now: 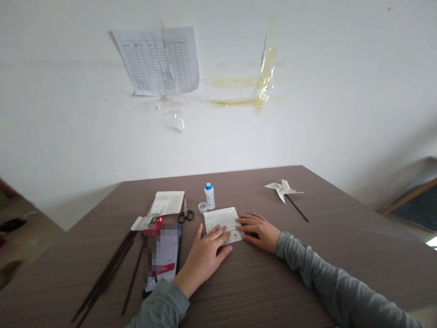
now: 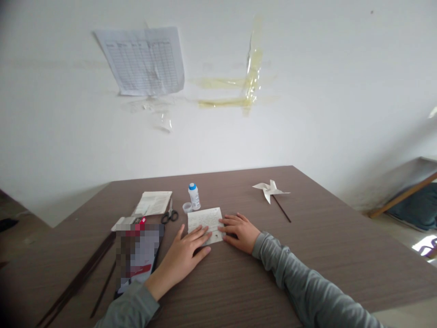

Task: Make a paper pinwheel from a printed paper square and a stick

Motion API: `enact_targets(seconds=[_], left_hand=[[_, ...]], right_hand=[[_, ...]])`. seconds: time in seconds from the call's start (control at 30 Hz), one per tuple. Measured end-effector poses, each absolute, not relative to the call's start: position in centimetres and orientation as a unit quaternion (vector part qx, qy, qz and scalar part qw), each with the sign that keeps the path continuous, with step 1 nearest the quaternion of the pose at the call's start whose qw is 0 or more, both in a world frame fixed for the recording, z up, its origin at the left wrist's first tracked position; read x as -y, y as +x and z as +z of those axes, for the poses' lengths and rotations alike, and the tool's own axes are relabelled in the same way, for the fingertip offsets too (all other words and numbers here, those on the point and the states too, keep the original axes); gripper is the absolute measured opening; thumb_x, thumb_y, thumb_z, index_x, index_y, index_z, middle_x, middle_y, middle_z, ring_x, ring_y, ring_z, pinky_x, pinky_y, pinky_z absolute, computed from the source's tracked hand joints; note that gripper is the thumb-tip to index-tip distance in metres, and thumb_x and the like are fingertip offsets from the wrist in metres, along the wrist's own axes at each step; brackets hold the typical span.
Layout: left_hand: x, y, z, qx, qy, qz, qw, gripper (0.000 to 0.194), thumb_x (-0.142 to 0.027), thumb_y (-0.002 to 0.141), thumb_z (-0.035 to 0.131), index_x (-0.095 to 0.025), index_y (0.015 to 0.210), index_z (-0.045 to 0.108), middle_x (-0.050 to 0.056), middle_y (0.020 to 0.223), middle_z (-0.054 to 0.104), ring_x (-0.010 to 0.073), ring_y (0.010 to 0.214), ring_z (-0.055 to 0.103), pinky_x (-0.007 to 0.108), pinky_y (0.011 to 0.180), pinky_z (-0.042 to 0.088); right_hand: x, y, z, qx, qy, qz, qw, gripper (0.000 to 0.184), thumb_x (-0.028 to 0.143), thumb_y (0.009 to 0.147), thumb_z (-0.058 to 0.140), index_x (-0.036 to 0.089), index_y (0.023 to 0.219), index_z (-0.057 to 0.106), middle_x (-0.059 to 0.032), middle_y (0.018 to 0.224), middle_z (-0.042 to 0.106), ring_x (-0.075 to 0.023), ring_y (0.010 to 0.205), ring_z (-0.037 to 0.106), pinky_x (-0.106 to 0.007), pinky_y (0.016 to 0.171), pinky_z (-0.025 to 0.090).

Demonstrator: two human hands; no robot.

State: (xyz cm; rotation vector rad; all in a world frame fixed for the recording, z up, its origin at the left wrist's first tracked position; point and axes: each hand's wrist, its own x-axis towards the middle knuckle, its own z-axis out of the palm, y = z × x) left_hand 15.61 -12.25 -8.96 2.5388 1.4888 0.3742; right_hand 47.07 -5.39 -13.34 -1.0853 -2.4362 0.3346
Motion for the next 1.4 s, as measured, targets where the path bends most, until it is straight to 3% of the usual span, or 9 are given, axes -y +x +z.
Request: enact_targets(seconds=[0.17,0.3,0.43,0.5,0.6,0.83,1.13,1.3,1.4], left_hand=[[12.2,15.0,-8.9,-0.567,0.812,0.133,0.028,0.051,-0.035,0.129,0.073,-0.036,0.178,0.084,0.015,0.192,0.073,0.0456,0.183,0.068,0.088,0.156,0.040],[12.5,15.8,-8.6,-0.570,0.812,0.122,0.041,0.052,-0.028,0.125,0.075,-0.033,0.175,0.087,0.017,0.190,0.077,0.0465,0.184,0.066,0.089,0.156,0.043],[12.9,16.7,-8.9,-0.553,0.820,0.144,0.032,0.050,-0.024,0.120,0.080,-0.028,0.169,0.091,0.022,0.183,0.081,0.0493,0.183,0.067,0.087,0.156,0.043],[13.0,17.0,-9.5,-0.547,0.823,0.151,0.021,0.051,-0.024,0.121,0.077,-0.025,0.170,0.089,0.023,0.187,0.077,0.0507,0.184,0.065,0.087,0.155,0.045],[12.9,17.1,-10.4,-0.533,0.836,0.134,-0.002,0.055,-0.025,0.125,0.068,-0.022,0.178,0.082,0.024,0.196,0.069,0.0499,0.185,0.064,0.088,0.154,0.046],[13.1,17.0,-9.8,-0.549,0.830,0.097,0.011,0.066,-0.031,0.125,0.065,-0.027,0.190,0.073,0.018,0.199,0.066,0.0482,0.188,0.061,0.084,0.157,0.044],[13.5,16.5,-7.2,-0.620,0.783,0.039,0.019,0.079,-0.050,0.123,0.071,-0.029,0.198,0.063,0.015,0.208,0.054,0.0536,0.198,0.041,0.089,0.158,0.035],[13.6,16.6,-7.1,-0.628,0.777,0.038,0.018,0.081,-0.050,0.122,0.072,-0.022,0.198,0.062,0.020,0.208,0.050,0.0521,0.199,0.040,0.087,0.159,0.035],[13.5,16.7,-7.4,-0.632,0.773,0.045,0.008,0.081,-0.048,0.122,0.073,-0.014,0.195,0.065,0.026,0.207,0.049,0.0517,0.198,0.042,0.085,0.160,0.034]], right_hand=[[4.9,47.5,-13.9,0.886,-0.341,0.069,0.306,0.012,0.036,0.117,0.090,0.034,0.114,0.102,-0.0124,0.141,0.099,-0.0448,0.146,0.091,-0.076,0.135,0.070],[5.0,47.4,-13.0,0.878,-0.334,0.073,0.334,0.031,0.036,0.123,0.081,0.031,0.094,0.092,-0.0143,0.116,0.096,-0.0437,0.134,0.094,-0.071,0.125,0.077],[5.7,46.5,-12.6,0.867,-0.350,0.076,0.346,0.020,0.038,0.123,0.077,0.027,0.121,0.094,-0.0204,0.145,0.094,-0.0417,0.136,0.093,-0.065,0.123,0.080],[6.2,45.4,-12.9,0.868,-0.365,0.087,0.325,0.032,0.038,0.120,0.080,0.027,0.148,0.093,-0.0216,0.171,0.087,-0.0442,0.156,0.086,-0.066,0.136,0.074],[6.8,43.7,-13.2,0.877,-0.381,0.115,0.269,0.055,0.039,0.119,0.081,0.034,0.173,0.086,-0.0121,0.188,0.078,-0.0444,0.177,0.072,-0.061,0.148,0.065],[7.6,43.3,-11.9,0.877,-0.445,0.113,0.144,0.074,0.044,0.117,0.082,0.042,0.190,0.073,-0.0077,0.200,0.065,-0.0484,0.190,0.057,-0.072,0.161,0.042],[7.5,45.2,-9.2,0.835,-0.531,0.126,0.070,0.113,0.077,0.107,0.093,0.030,0.202,0.055,-0.0167,0.211,0.043,-0.0594,0.199,0.034,-0.086,0.160,0.032],[7.3,45.6,-8.8,0.827,-0.542,0.141,0.054,0.121,0.084,0.107,0.090,0.024,0.204,0.050,-0.0173,0.213,0.036,-0.0569,0.201,0.027,-0.083,0.163,0.027],[6.7,46.0,-9.7,0.832,-0.531,0.144,0.077,0.107,0.077,0.114,0.084,0.021,0.201,0.056,-0.0204,0.211,0.042,-0.0544,0.200,0.034,-0.083,0.163,0.030]])
